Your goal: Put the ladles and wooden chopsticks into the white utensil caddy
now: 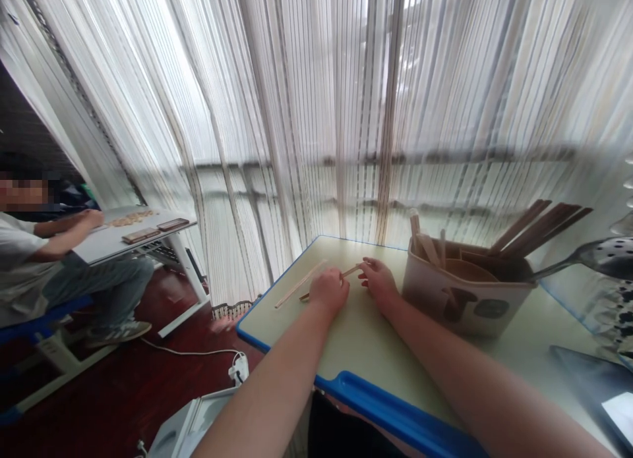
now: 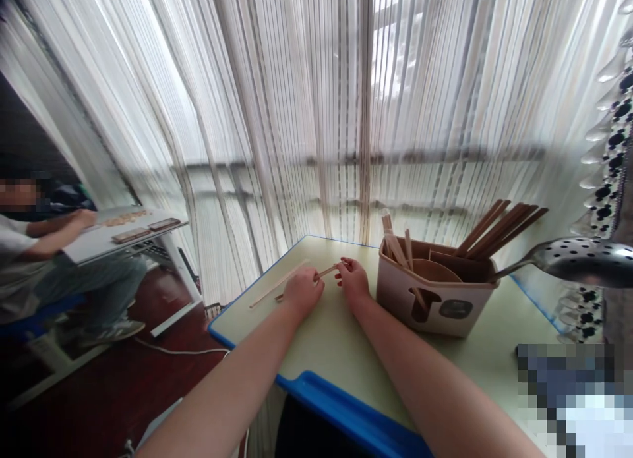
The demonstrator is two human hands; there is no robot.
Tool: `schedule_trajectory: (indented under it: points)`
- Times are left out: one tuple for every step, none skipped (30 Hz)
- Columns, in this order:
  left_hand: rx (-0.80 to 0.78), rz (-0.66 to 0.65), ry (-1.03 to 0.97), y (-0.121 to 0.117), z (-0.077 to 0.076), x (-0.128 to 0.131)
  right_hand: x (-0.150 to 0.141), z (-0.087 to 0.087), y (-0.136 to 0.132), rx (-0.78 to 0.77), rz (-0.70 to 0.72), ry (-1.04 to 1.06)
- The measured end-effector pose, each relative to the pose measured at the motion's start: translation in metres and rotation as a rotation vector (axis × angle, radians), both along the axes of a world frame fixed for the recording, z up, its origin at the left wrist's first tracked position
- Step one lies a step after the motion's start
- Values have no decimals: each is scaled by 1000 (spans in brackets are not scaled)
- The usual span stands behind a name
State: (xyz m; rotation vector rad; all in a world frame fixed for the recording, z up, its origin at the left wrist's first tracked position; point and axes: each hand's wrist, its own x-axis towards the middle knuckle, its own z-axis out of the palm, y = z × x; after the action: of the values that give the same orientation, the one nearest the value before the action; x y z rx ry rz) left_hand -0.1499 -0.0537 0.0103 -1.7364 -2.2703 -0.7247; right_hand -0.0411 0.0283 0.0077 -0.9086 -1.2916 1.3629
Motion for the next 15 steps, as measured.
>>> schedule_trajectory:
  points:
    - [4, 1, -1, 0, 0, 0, 0, 3, -2, -1, 4, 5]
    - [21, -1, -4, 0, 1, 0, 1, 8, -4, 0, 7, 11]
    - [47, -4, -11, 0, 2, 1, 2, 13, -7, 6, 8, 17]
    - [80, -12, -20, 0, 3, 1, 3, 20, -10, 22, 7, 20]
    - [121, -30, -32, -1, 5, 2, 4, 28, -14, 53, -4, 15]
    - [170, -59, -46, -2, 6, 2, 5, 36, -18, 103, -22, 1]
    - [228, -93, -60, -3, 8, 3, 6, 45, -22, 173, -47, -24]
    - [293, -127, -76, -4, 10, 4, 8, 54, -28, 256, -77, -53]
    - [358, -157, -90, -5, 11, 4, 9, 63, -33, 344, -102, -79]
    - [418, -180, -101, -7, 12, 5, 11, 71, -38, 425, -119, -104]
    - [467, -195, -109, -8, 13, 5, 13, 80, -42, 489, -132, -126]
    - [501, -204, -114, -9, 13, 5, 16, 87, -46, 541, -141, -143]
    - [521, -209, -114, -9, 13, 5, 19, 94, -50, 581, -152, -158]
    - [527, -215, -110, -10, 13, 6, 23, 101, -53, 615, -167, -170]
    - [524, -221, -103, -10, 12, 6, 27, 107, -56, 649, -181, -183]
